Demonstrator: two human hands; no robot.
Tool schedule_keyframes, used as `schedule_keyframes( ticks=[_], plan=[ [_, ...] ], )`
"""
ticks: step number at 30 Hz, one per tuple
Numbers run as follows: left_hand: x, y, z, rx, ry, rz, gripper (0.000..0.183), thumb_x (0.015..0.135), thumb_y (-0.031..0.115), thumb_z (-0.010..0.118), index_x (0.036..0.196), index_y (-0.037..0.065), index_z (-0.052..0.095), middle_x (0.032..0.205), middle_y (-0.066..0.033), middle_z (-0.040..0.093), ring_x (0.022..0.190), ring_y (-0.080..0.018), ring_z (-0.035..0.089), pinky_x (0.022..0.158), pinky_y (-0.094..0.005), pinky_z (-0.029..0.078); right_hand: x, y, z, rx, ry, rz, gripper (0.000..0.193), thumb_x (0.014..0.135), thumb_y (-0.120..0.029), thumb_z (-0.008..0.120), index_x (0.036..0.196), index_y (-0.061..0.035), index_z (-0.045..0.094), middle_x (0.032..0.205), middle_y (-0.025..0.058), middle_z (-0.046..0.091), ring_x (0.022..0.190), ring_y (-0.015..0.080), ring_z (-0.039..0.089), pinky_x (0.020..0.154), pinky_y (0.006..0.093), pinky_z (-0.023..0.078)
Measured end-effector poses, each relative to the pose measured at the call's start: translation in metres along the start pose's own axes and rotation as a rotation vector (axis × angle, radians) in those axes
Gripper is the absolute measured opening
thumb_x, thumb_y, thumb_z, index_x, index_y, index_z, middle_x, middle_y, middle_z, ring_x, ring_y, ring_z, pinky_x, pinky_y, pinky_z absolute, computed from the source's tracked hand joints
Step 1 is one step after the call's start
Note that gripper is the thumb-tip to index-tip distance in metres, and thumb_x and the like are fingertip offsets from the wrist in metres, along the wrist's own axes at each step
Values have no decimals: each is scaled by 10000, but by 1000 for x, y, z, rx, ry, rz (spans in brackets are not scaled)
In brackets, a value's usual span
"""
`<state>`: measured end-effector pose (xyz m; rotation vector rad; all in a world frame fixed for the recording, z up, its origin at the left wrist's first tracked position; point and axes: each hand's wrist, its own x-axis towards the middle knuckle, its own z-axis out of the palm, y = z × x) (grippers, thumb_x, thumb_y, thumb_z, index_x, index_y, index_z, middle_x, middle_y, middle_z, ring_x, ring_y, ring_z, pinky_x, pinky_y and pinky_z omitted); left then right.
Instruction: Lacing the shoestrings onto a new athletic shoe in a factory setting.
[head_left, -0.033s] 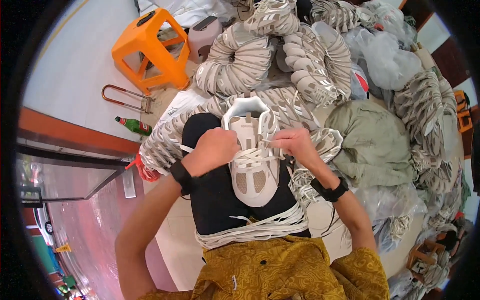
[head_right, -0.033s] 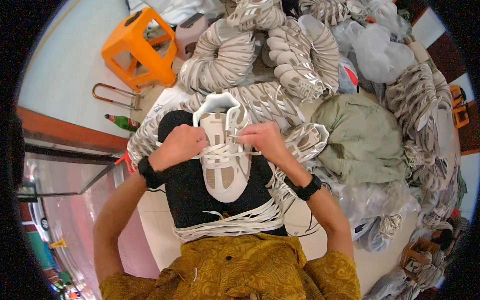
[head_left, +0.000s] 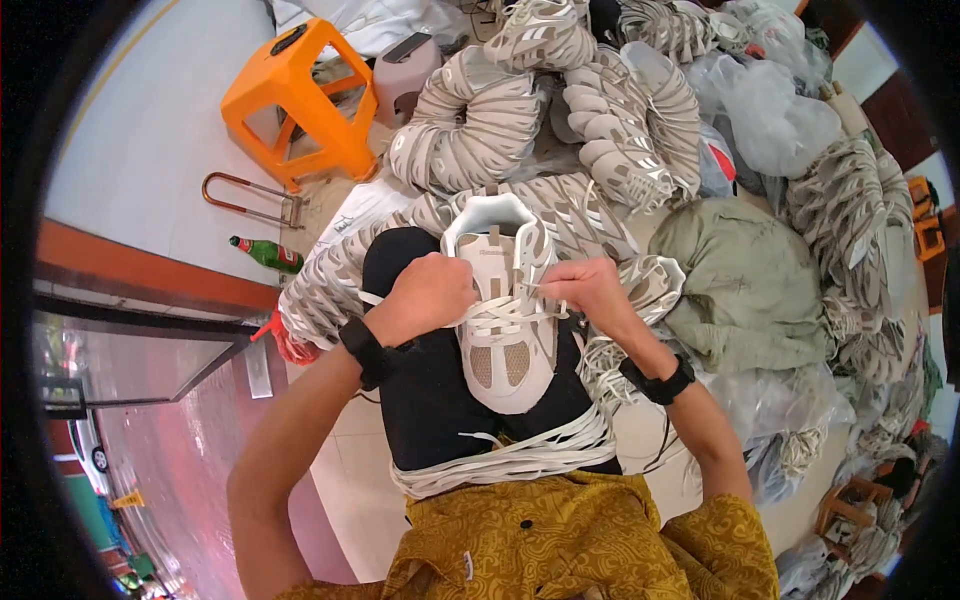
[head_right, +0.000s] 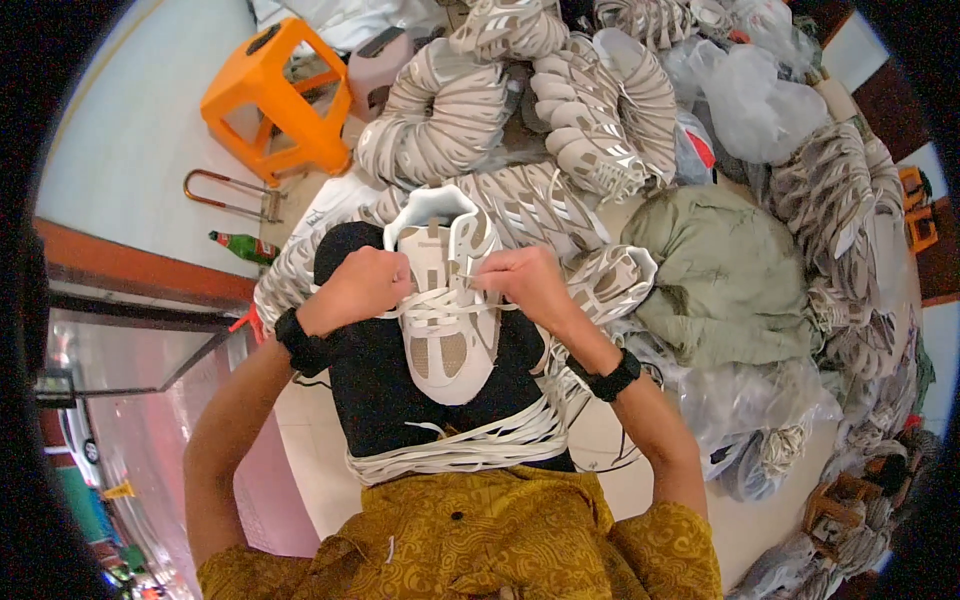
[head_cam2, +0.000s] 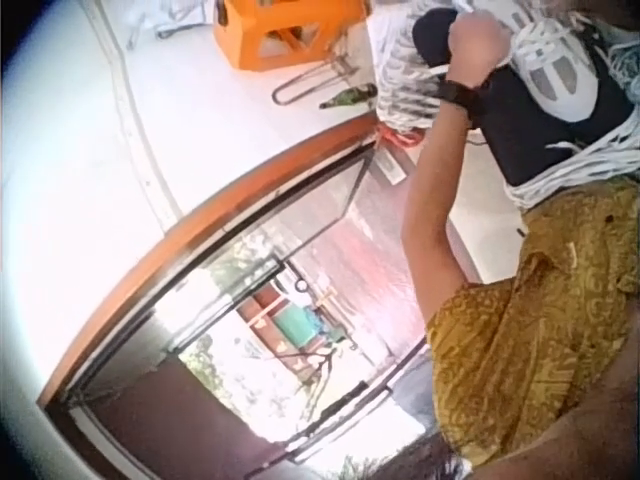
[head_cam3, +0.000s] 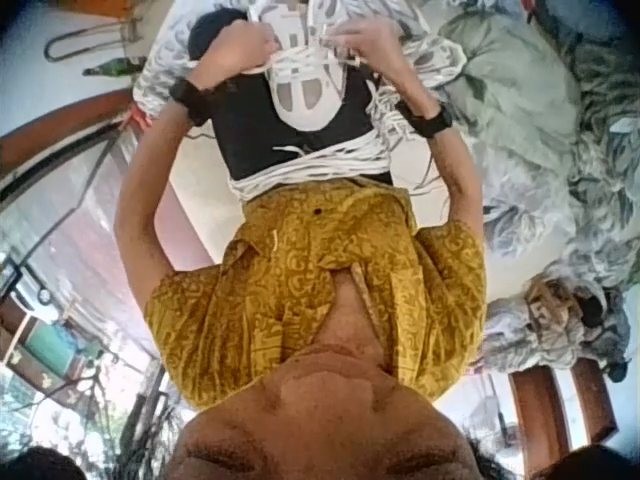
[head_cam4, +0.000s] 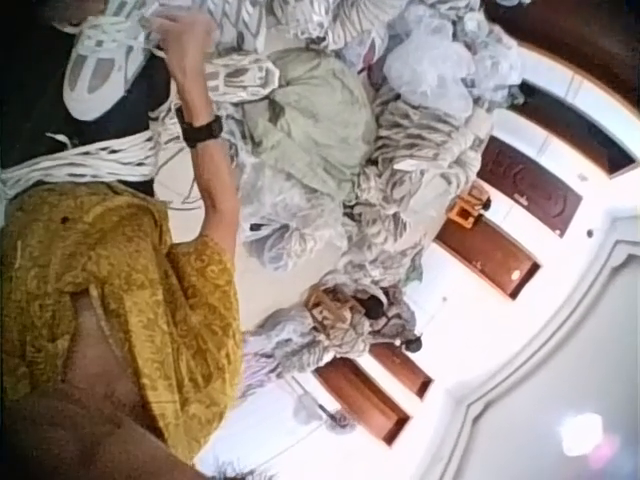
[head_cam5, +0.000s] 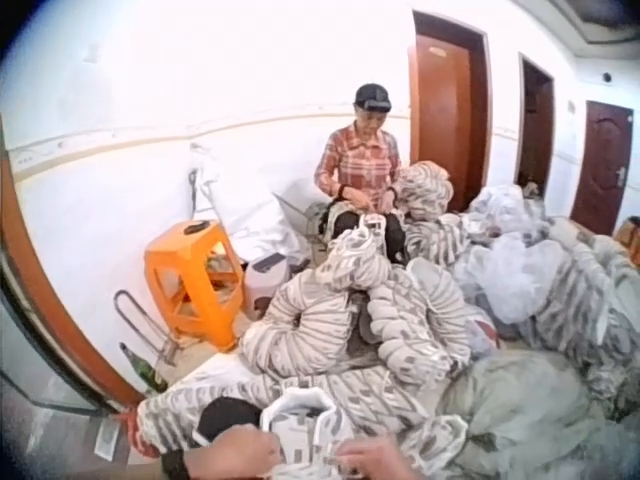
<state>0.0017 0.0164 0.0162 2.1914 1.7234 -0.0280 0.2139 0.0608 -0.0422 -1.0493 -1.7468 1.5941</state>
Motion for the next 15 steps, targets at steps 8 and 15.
schedule_keyframes(
  ticks=[8, 15],
  plan=[
    [-8, 21, 7, 427, 299, 393, 58, 680, 77, 528, 638, 48, 499, 580, -136, 539, 603, -260, 575, 512, -394, 439, -5, 10, 15, -117, 96, -150, 114, 713, -101, 606, 738, 8, 631, 586, 65, 570, 526, 101, 513, 496, 246, 408],
    [12, 33, 19, 179, 375, 174, 64, 704, 79, 517, 663, 30, 525, 633, -139, 555, 627, -298, 562, 544, -405, 437, 2, 12, 11, -368, 119, -336, 140, 678, -169, 588, 676, -29, 599, 624, 117, 576, 582, 276, 572, 524, 352, 452]
  ],
)
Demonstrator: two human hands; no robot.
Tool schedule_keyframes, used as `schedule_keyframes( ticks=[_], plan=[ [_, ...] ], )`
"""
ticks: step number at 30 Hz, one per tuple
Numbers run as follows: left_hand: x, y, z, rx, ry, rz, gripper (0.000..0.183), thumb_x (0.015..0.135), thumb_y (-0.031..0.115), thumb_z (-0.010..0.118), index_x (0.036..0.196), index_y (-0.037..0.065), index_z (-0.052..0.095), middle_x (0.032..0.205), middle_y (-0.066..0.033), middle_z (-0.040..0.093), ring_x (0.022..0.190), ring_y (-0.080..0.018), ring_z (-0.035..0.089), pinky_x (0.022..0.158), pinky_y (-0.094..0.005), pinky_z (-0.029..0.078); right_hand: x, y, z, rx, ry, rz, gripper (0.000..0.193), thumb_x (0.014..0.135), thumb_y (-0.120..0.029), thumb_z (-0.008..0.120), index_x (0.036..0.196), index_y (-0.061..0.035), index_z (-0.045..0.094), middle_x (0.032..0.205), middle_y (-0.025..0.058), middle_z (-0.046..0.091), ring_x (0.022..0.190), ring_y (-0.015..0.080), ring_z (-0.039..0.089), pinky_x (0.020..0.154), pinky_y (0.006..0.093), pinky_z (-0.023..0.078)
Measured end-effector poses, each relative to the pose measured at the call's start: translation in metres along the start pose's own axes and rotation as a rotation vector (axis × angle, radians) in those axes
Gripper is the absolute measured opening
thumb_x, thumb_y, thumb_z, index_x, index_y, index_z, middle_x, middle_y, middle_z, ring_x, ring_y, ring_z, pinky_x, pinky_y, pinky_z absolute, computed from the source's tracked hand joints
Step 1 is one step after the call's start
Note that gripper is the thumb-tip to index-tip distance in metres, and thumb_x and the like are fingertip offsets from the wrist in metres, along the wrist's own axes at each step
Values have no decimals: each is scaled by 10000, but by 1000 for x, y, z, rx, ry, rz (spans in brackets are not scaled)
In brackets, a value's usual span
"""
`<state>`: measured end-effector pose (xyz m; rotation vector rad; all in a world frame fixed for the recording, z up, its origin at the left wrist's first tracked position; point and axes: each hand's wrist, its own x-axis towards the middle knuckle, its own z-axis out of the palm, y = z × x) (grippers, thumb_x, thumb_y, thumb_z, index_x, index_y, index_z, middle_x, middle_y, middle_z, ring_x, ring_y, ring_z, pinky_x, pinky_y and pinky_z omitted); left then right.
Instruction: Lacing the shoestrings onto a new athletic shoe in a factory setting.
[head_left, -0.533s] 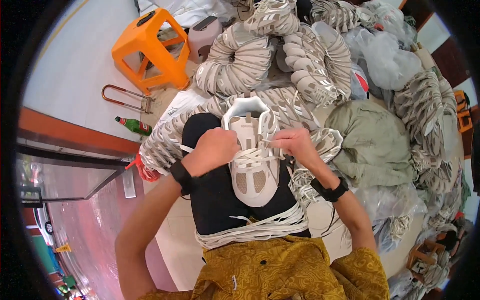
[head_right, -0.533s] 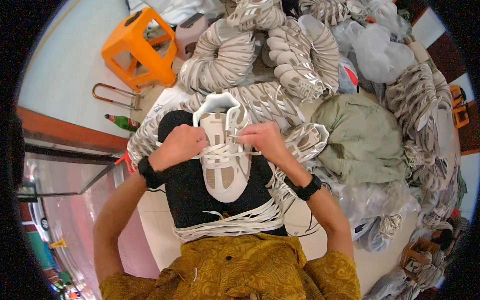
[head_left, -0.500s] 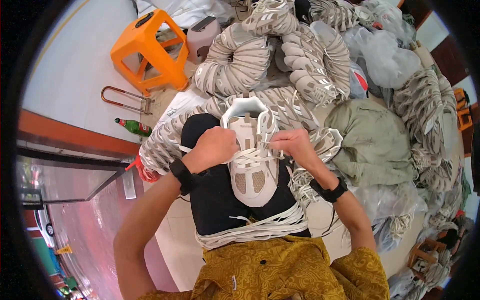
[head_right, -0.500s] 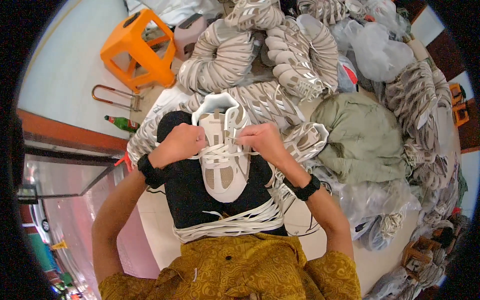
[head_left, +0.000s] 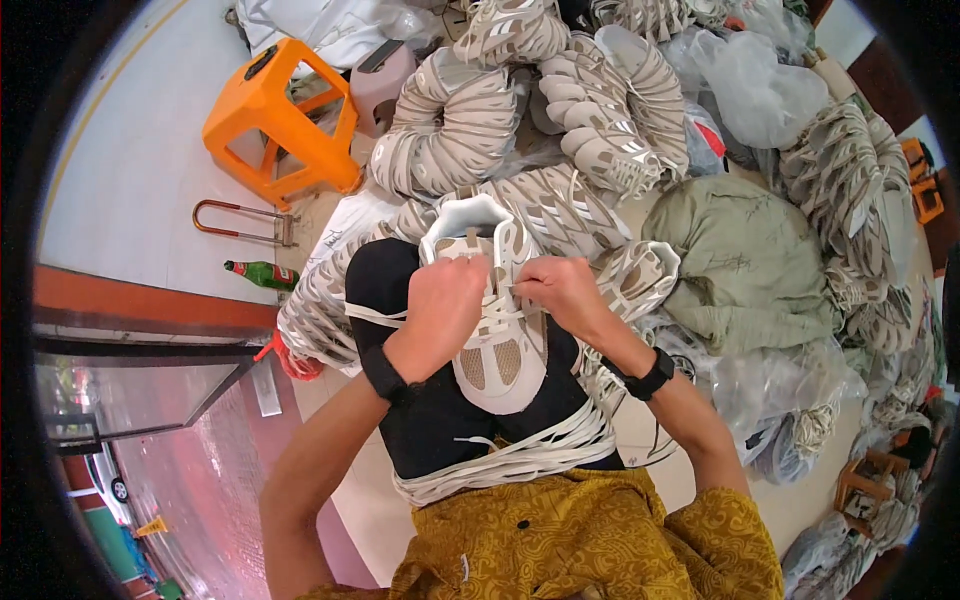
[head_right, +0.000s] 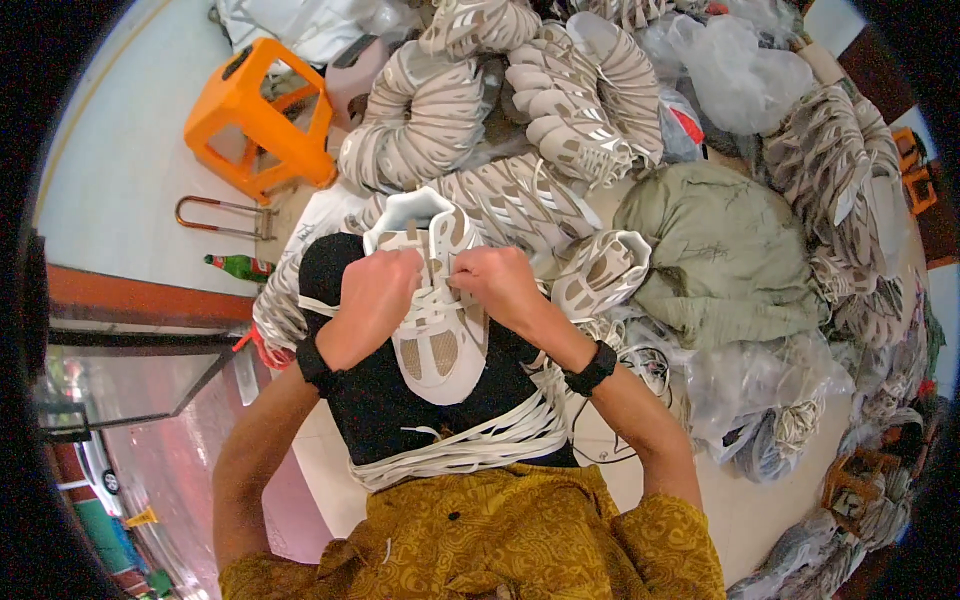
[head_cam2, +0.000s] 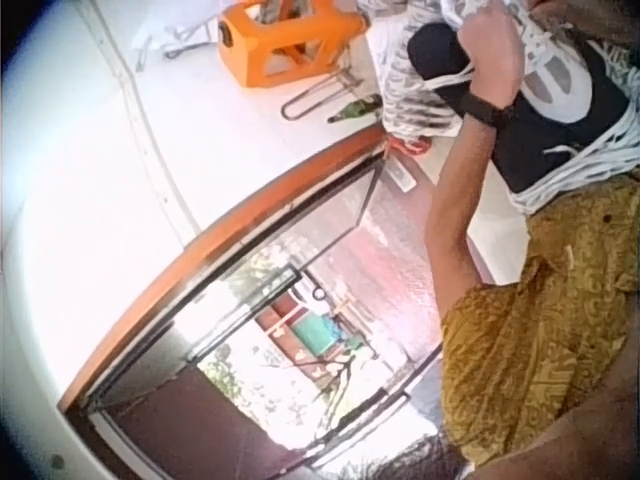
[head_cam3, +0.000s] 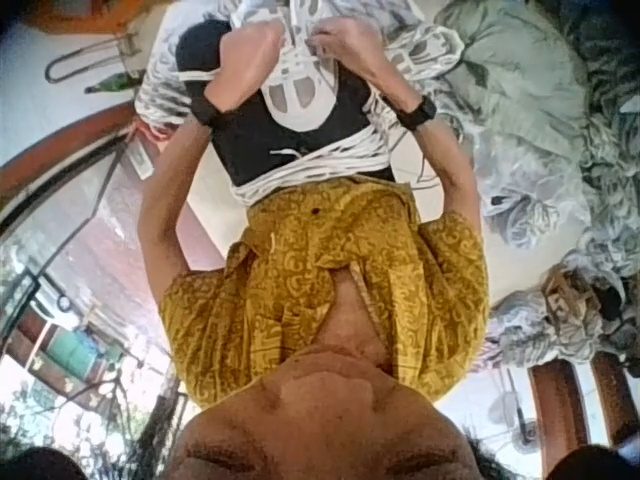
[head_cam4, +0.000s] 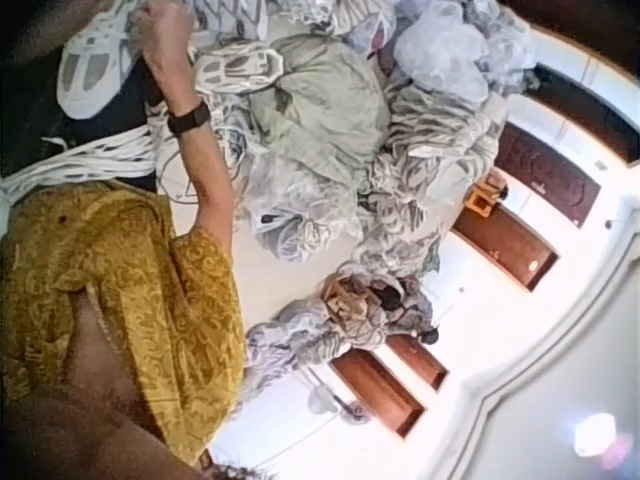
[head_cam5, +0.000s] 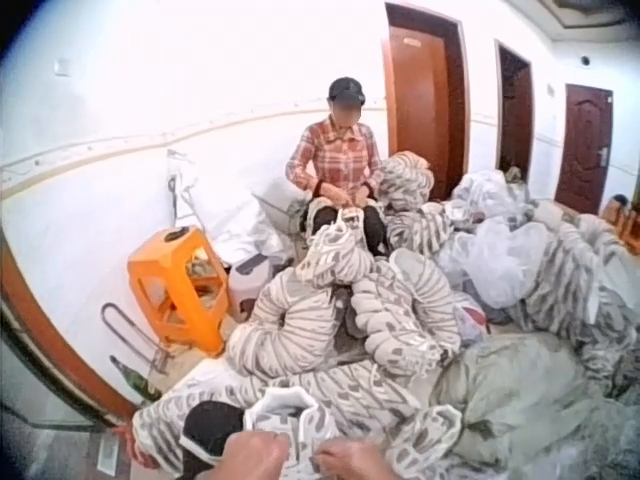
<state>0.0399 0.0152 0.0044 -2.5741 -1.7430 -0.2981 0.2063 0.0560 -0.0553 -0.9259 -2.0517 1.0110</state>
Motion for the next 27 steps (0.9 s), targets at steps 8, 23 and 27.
schedule_keyframes(
  ticks=[8, 23, 27],
  plan=[
    [10, 3, 16, -364, -118, -248, 125, 713, 100, 489, 727, 38, 597, 684, -168, 579, 681, -347, 566, 618, -430, 447, 2, 3, 8, -464, 74, -319, 81, 654, -123, 561, 652, -50, 526, 596, 103, 531, 560, 278, 559, 504, 370, 451],
    [12, -10, -1, -156, -362, -12, 162, 730, 104, 493, 644, -21, 550, 618, -212, 542, 595, -325, 576, 532, -400, 443, 19, -6, -9, -3, -113, -144, 297, 623, -90, 609, 919, -60, 613, 743, 117, 589, 677, 272, 572, 600, 340, 454],
    [-11, -31, -85, -1237, -423, -502, 128, 799, 106, 487, 701, 29, 517, 547, -9, 454, 405, -120, 422, 398, -264, 356, 23, -7, -14, 123, -239, 38, 351, 625, -78, 603, 975, -67, 608, 778, 107, 603, 676, 261, 565, 619, 325, 455]
  ],
)
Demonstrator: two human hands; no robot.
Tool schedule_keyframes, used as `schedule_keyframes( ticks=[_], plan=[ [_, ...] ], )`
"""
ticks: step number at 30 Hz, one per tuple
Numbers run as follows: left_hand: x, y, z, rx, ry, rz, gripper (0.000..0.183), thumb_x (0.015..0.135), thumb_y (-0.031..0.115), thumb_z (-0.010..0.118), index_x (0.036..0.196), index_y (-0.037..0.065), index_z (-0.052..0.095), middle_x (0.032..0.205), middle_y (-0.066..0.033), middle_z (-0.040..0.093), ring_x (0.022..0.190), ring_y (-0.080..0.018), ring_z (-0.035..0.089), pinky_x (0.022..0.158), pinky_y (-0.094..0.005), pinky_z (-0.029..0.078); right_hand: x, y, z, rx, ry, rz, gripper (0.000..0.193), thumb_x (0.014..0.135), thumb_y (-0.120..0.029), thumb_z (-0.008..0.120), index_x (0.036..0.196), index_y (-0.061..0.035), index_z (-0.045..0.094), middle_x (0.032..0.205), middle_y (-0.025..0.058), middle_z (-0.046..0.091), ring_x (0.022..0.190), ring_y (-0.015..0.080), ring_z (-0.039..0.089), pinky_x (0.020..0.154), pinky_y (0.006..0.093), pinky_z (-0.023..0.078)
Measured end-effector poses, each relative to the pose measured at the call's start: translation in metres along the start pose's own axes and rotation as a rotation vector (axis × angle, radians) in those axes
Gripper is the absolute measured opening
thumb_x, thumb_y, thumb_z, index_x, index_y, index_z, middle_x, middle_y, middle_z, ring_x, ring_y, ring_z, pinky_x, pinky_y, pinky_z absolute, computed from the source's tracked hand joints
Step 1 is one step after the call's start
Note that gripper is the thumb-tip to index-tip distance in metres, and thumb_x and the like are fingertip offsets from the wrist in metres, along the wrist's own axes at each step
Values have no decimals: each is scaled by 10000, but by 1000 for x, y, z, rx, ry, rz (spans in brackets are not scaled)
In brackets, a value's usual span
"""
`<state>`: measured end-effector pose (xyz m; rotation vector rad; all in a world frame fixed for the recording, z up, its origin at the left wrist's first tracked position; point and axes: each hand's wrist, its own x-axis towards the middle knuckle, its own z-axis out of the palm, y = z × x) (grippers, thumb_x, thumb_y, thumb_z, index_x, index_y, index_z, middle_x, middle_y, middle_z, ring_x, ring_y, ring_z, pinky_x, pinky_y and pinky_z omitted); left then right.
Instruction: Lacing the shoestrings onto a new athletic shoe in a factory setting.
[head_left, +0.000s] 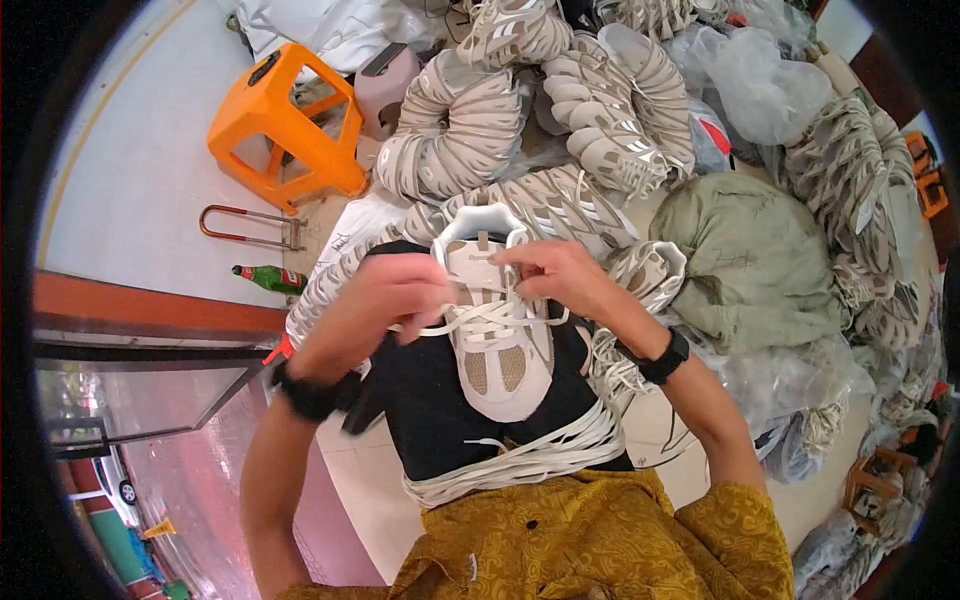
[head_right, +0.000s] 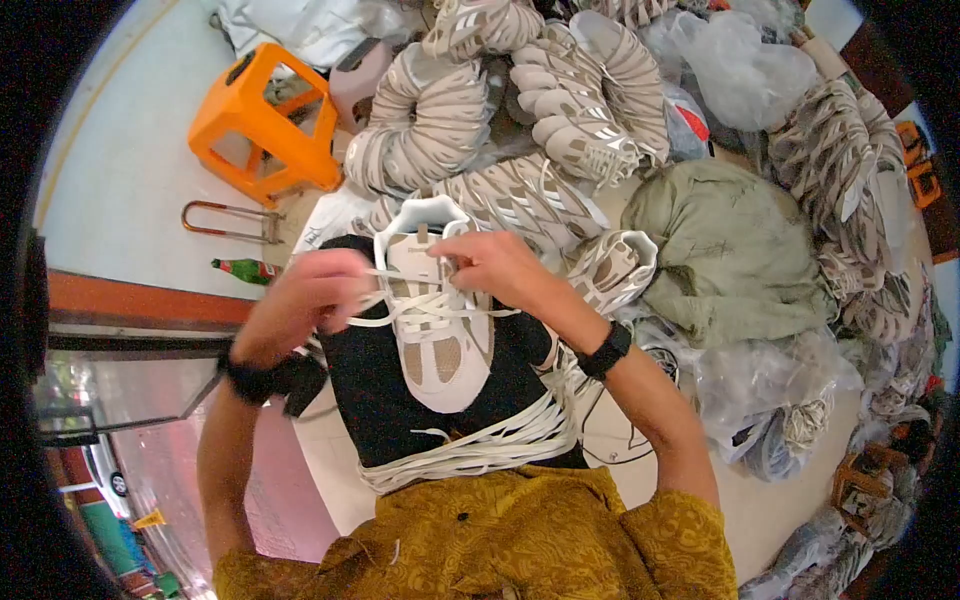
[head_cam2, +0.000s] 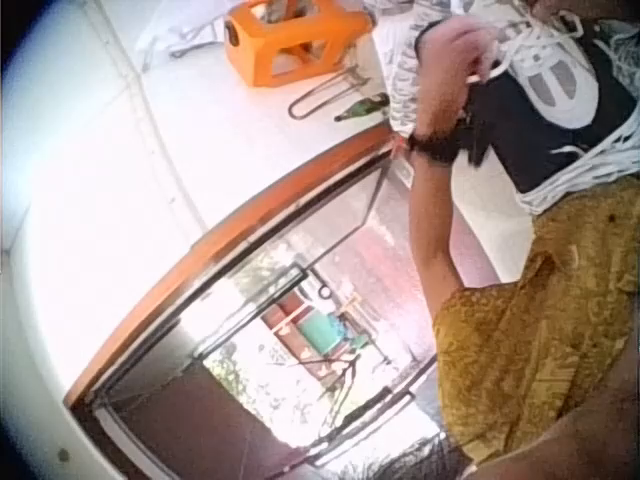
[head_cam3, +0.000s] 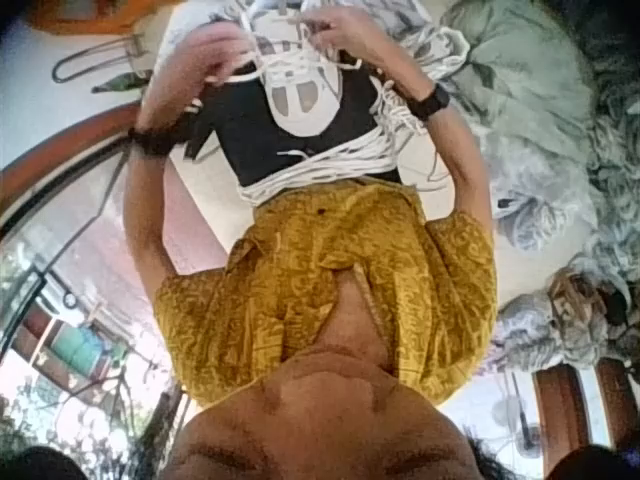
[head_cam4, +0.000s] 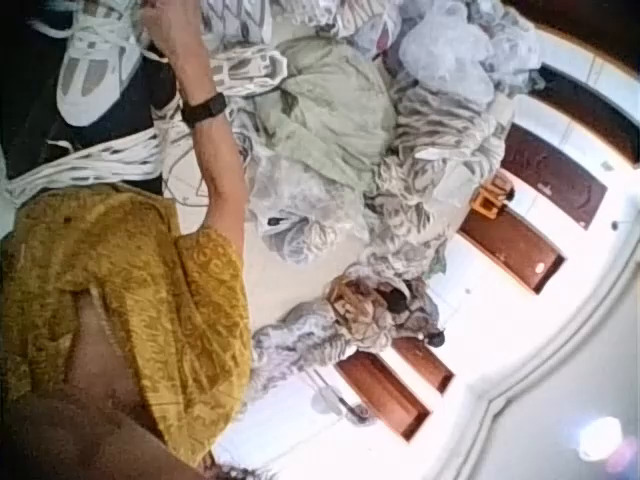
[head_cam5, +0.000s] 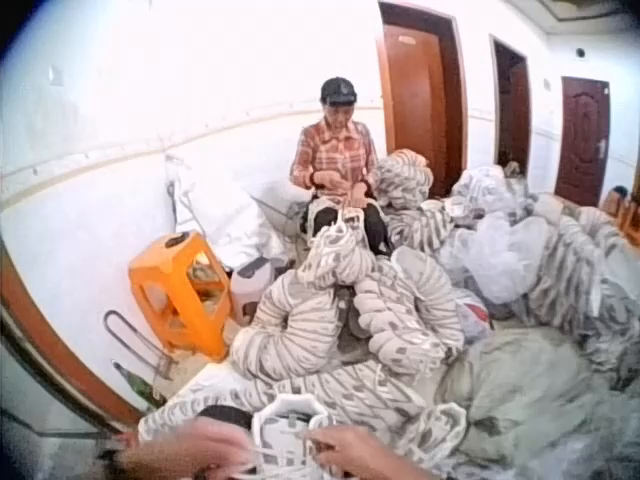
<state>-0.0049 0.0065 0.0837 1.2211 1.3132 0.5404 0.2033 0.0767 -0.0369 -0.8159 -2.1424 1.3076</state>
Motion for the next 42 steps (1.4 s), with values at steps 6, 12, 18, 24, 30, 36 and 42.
schedule_keyframes(
  ticks=[6, 12, 18, 24, 30, 36, 42],
  plan=[
    [-54, 19, -3, -552, 194, 209, 100, 851, 114, 467, 821, 30, 510, 580, 7, 436, 448, -55, 379, 433, -215, 368, -4, -43, 15, -395, 250, -590, 206, 640, -176, 673, 808, -61, 643, 642, 37, 550, 588, 181, 523, 522, 298, 423],
    [-34, -8, 1, -580, 230, 505, 180, 858, 147, 466, 921, -15, 511, 719, -46, 494, 581, -124, 463, 568, -228, 414, 13, -44, 31, -68, 245, -483, 83, 628, -133, 599, 688, -79, 621, 655, 36, 568, 544, 164, 531, 473, 268, 419],
    [-65, -111, -146, -1253, 714, 676, 294, 883, 18, 363, 1146, -111, 378, 1226, -236, 405, 1170, -290, 383, 1023, -373, 303, -19, 65, -149, 651, 821, 114, 177, 787, -126, 477, 813, 0, 600, 624, 12, 511, 463, 68, 422, 395, 195, 302],
    [-97, -200, -231, -1312, 1049, 477, 283, 863, 11, 392, 1124, -99, 391, 1180, -231, 448, 1122, -291, 432, 991, -406, 342, -65, 116, -264, 612, 1167, 258, 169, 763, -127, 540, 823, -1, 635, 594, 4, 496, 424, 70, 399, 370, 184, 264],
    [-52, -122, -156, 900, 1102, 25, 174, 783, 80, 508, 941, 45, 572, 915, -94, 576, 865, -231, 542, 740, -335, 436, -61, 115, -245, 232, 875, 420, 186, 759, -172, 536, 781, -19, 640, 530, -19, 460, 415, 57, 377, 376, 201, 245],
    [18, -67, 2, 1110, 357, 795, 168, 666, 46, 538, 832, 45, 565, 739, -83, 499, 720, -250, 500, 621, -324, 422, -18, 72, -180, 55, 620, 380, 166, 733, -177, 559, 715, -29, 631, 554, -11, 488, 450, 53, 384, 423, 194, 261],
    [33, -61, 11, 1232, 258, 698, 81, 637, 45, 532, 713, 55, 506, 694, -84, 466, 704, -245, 502, 587, -337, 432, -16, 42, -168, 46, 498, 308, 187, 725, -197, 584, 718, -15, 627, 567, 5, 512, 468, 61, 407, 439, 190, 292]
  ],
)
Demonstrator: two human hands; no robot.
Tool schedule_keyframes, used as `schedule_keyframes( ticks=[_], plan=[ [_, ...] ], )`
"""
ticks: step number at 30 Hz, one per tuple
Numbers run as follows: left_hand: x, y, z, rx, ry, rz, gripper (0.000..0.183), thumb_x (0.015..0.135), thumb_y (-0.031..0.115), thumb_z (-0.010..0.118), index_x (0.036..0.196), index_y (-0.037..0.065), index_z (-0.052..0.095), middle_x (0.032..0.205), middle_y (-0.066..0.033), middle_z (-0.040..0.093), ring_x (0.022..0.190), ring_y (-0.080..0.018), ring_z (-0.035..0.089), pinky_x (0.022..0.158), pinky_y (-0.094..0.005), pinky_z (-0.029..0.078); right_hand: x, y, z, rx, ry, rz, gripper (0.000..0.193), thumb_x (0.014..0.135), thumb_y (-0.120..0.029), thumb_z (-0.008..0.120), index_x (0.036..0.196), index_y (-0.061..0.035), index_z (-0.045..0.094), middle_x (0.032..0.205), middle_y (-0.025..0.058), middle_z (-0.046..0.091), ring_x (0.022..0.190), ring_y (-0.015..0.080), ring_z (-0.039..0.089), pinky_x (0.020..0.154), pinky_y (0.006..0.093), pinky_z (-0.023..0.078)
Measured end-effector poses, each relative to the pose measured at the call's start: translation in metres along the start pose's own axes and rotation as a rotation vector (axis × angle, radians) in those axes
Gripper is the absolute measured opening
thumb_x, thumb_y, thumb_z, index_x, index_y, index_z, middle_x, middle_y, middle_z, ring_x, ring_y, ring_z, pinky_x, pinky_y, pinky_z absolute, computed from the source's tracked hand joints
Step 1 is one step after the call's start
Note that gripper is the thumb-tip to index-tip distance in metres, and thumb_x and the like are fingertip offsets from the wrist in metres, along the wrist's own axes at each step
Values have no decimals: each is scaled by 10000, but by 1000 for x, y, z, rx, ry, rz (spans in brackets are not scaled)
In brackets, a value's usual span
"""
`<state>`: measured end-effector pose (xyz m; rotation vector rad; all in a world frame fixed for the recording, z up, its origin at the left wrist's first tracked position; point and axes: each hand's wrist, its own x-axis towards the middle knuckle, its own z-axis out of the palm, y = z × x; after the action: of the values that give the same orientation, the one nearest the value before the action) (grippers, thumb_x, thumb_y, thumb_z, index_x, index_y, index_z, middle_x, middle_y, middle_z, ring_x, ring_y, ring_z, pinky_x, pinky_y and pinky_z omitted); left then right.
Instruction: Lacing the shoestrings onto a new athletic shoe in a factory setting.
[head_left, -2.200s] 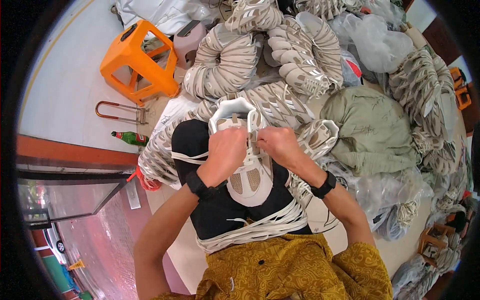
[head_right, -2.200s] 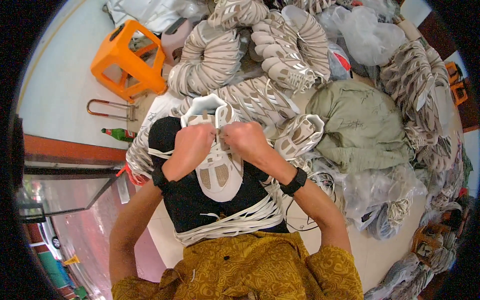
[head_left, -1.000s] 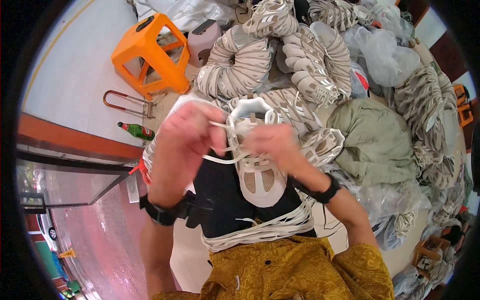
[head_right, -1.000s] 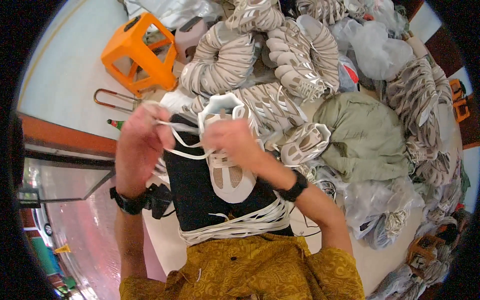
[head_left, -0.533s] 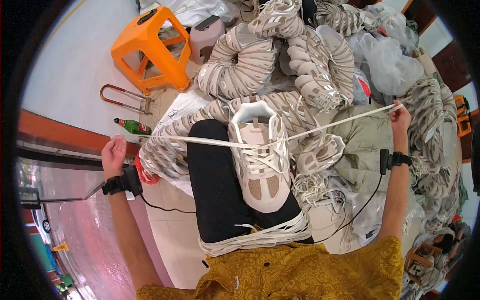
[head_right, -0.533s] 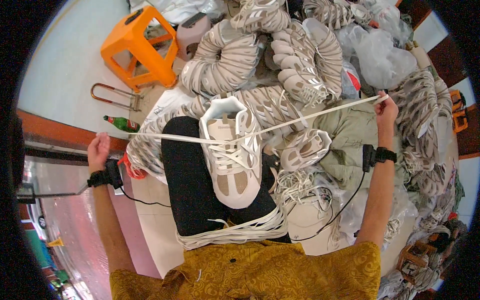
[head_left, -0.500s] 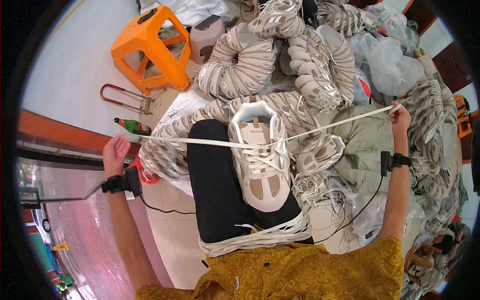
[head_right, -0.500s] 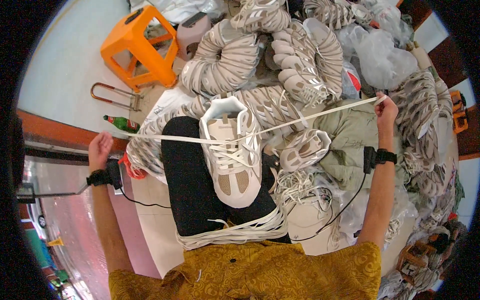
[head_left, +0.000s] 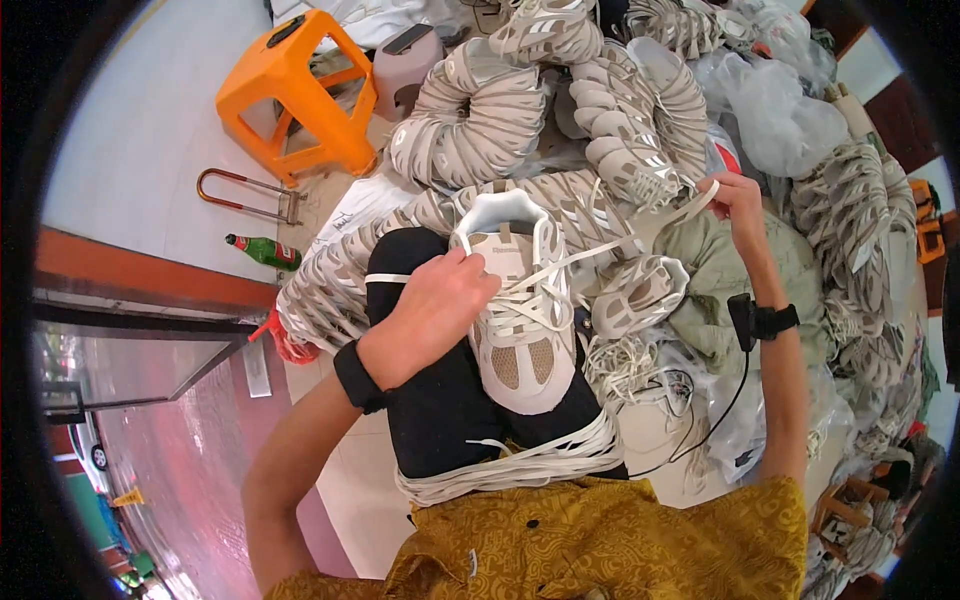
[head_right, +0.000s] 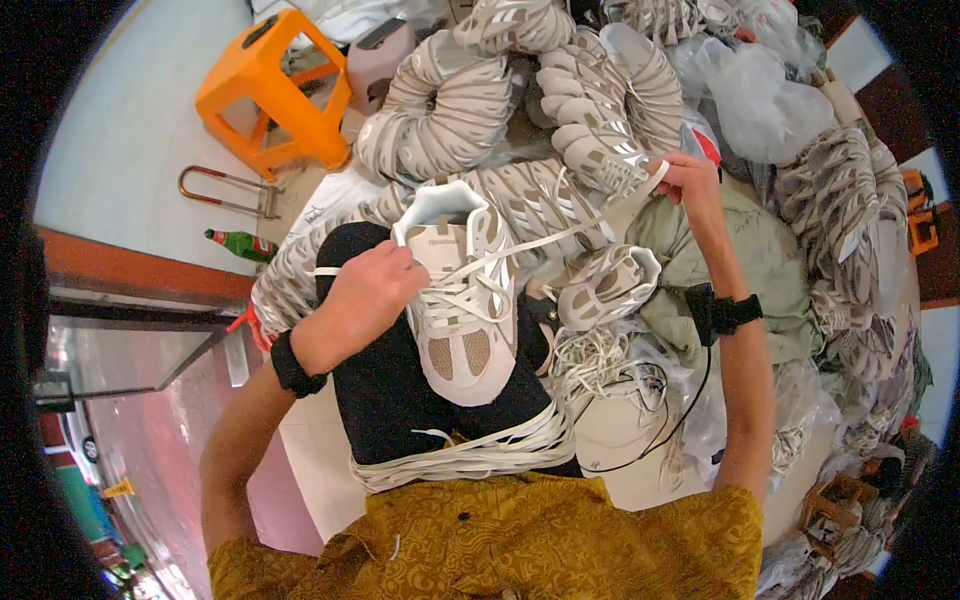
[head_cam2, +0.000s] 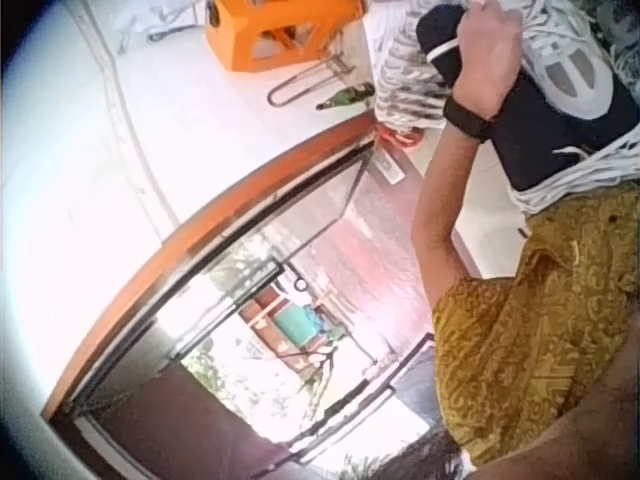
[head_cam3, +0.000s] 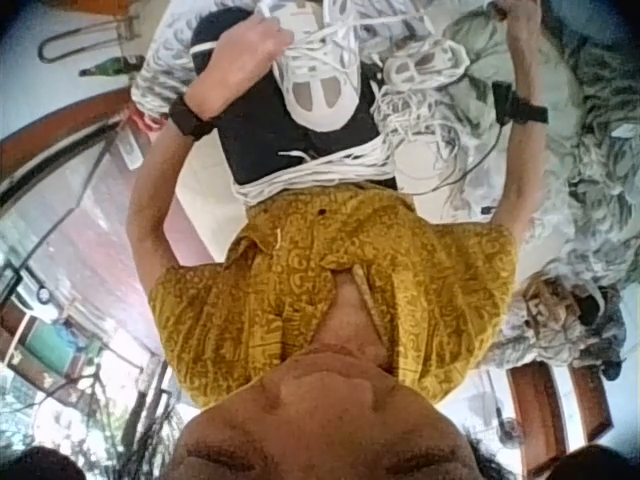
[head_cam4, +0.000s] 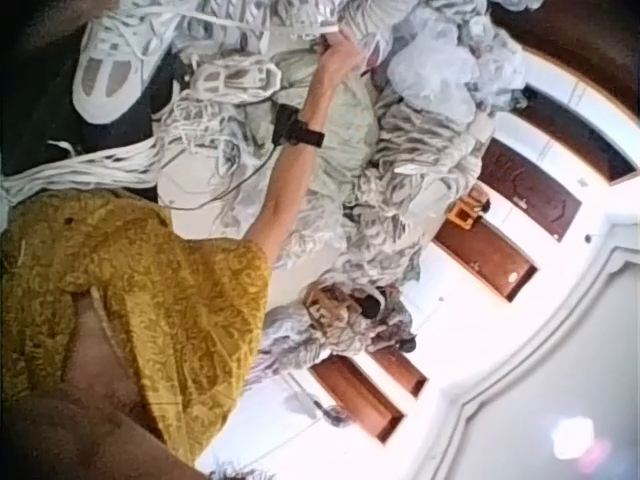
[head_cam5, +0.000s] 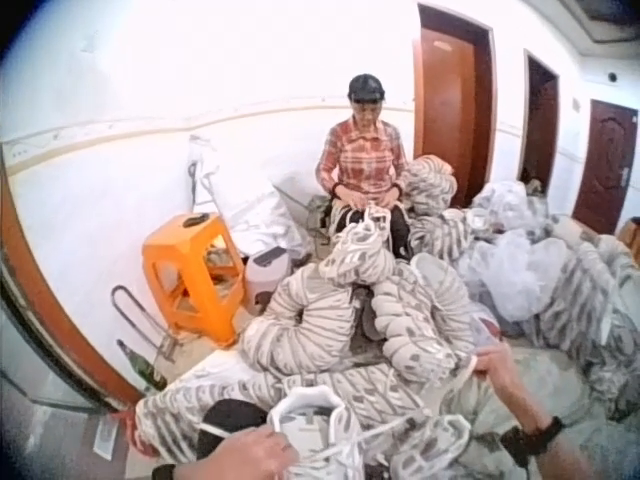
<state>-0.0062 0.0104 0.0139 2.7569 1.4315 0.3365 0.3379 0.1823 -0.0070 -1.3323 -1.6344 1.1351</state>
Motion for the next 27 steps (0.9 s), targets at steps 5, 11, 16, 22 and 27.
schedule_keyframes(
  ticks=[5, 11, 16, 22, 27],
  plan=[
    [1, 1, 1, -2, 15, 77, 92, 632, 39, 527, 712, 41, 482, 688, -86, 460, 686, -245, 500, 577, -327, 434, -1, 5, -10, 21, 31, 1, 178, 727, -195, 586, 732, -23, 632, 548, -10, 503, 460, 47, 406, 430, 188, 288],
    [-9, 12, 10, 263, 109, -2, 108, 622, 38, 524, 713, 48, 468, 654, -72, 443, 640, -207, 487, 530, -300, 419, 16, 46, -48, 76, 217, -18, 136, 715, -141, 581, 715, -28, 657, 538, 1, 541, 431, 55, 432, 399, 186, 294],
    [-19, 25, 26, 477, 95, -153, 88, 638, 70, 522, 708, 74, 469, 638, -52, 444, 609, -170, 482, 488, -277, 388, 25, 66, -153, 79, 689, -7, 203, 738, -152, 588, 586, -19, 578, 498, -7, 460, 437, 77, 430, 394, 227, 300],
    [-22, 25, 16, 328, 195, -244, 89, 695, 73, 526, 777, 47, 501, 713, -64, 498, 601, -215, 512, 529, -317, 435, 26, 100, -140, 49, 499, 111, 159, 747, -154, 575, 674, -16, 606, 532, 15, 507, 418, 73, 410, 379, 218, 269],
    [-23, 4, 1, 110, -236, -441, 108, 755, 84, 527, 860, 58, 526, 748, -113, 494, 770, -270, 552, 593, -362, 454, 30, 84, -99, 140, 377, 92, 151, 754, -127, 515, 763, -16, 617, 576, -7, 523, 458, 51, 439, 397, 192, 278]
  ],
)
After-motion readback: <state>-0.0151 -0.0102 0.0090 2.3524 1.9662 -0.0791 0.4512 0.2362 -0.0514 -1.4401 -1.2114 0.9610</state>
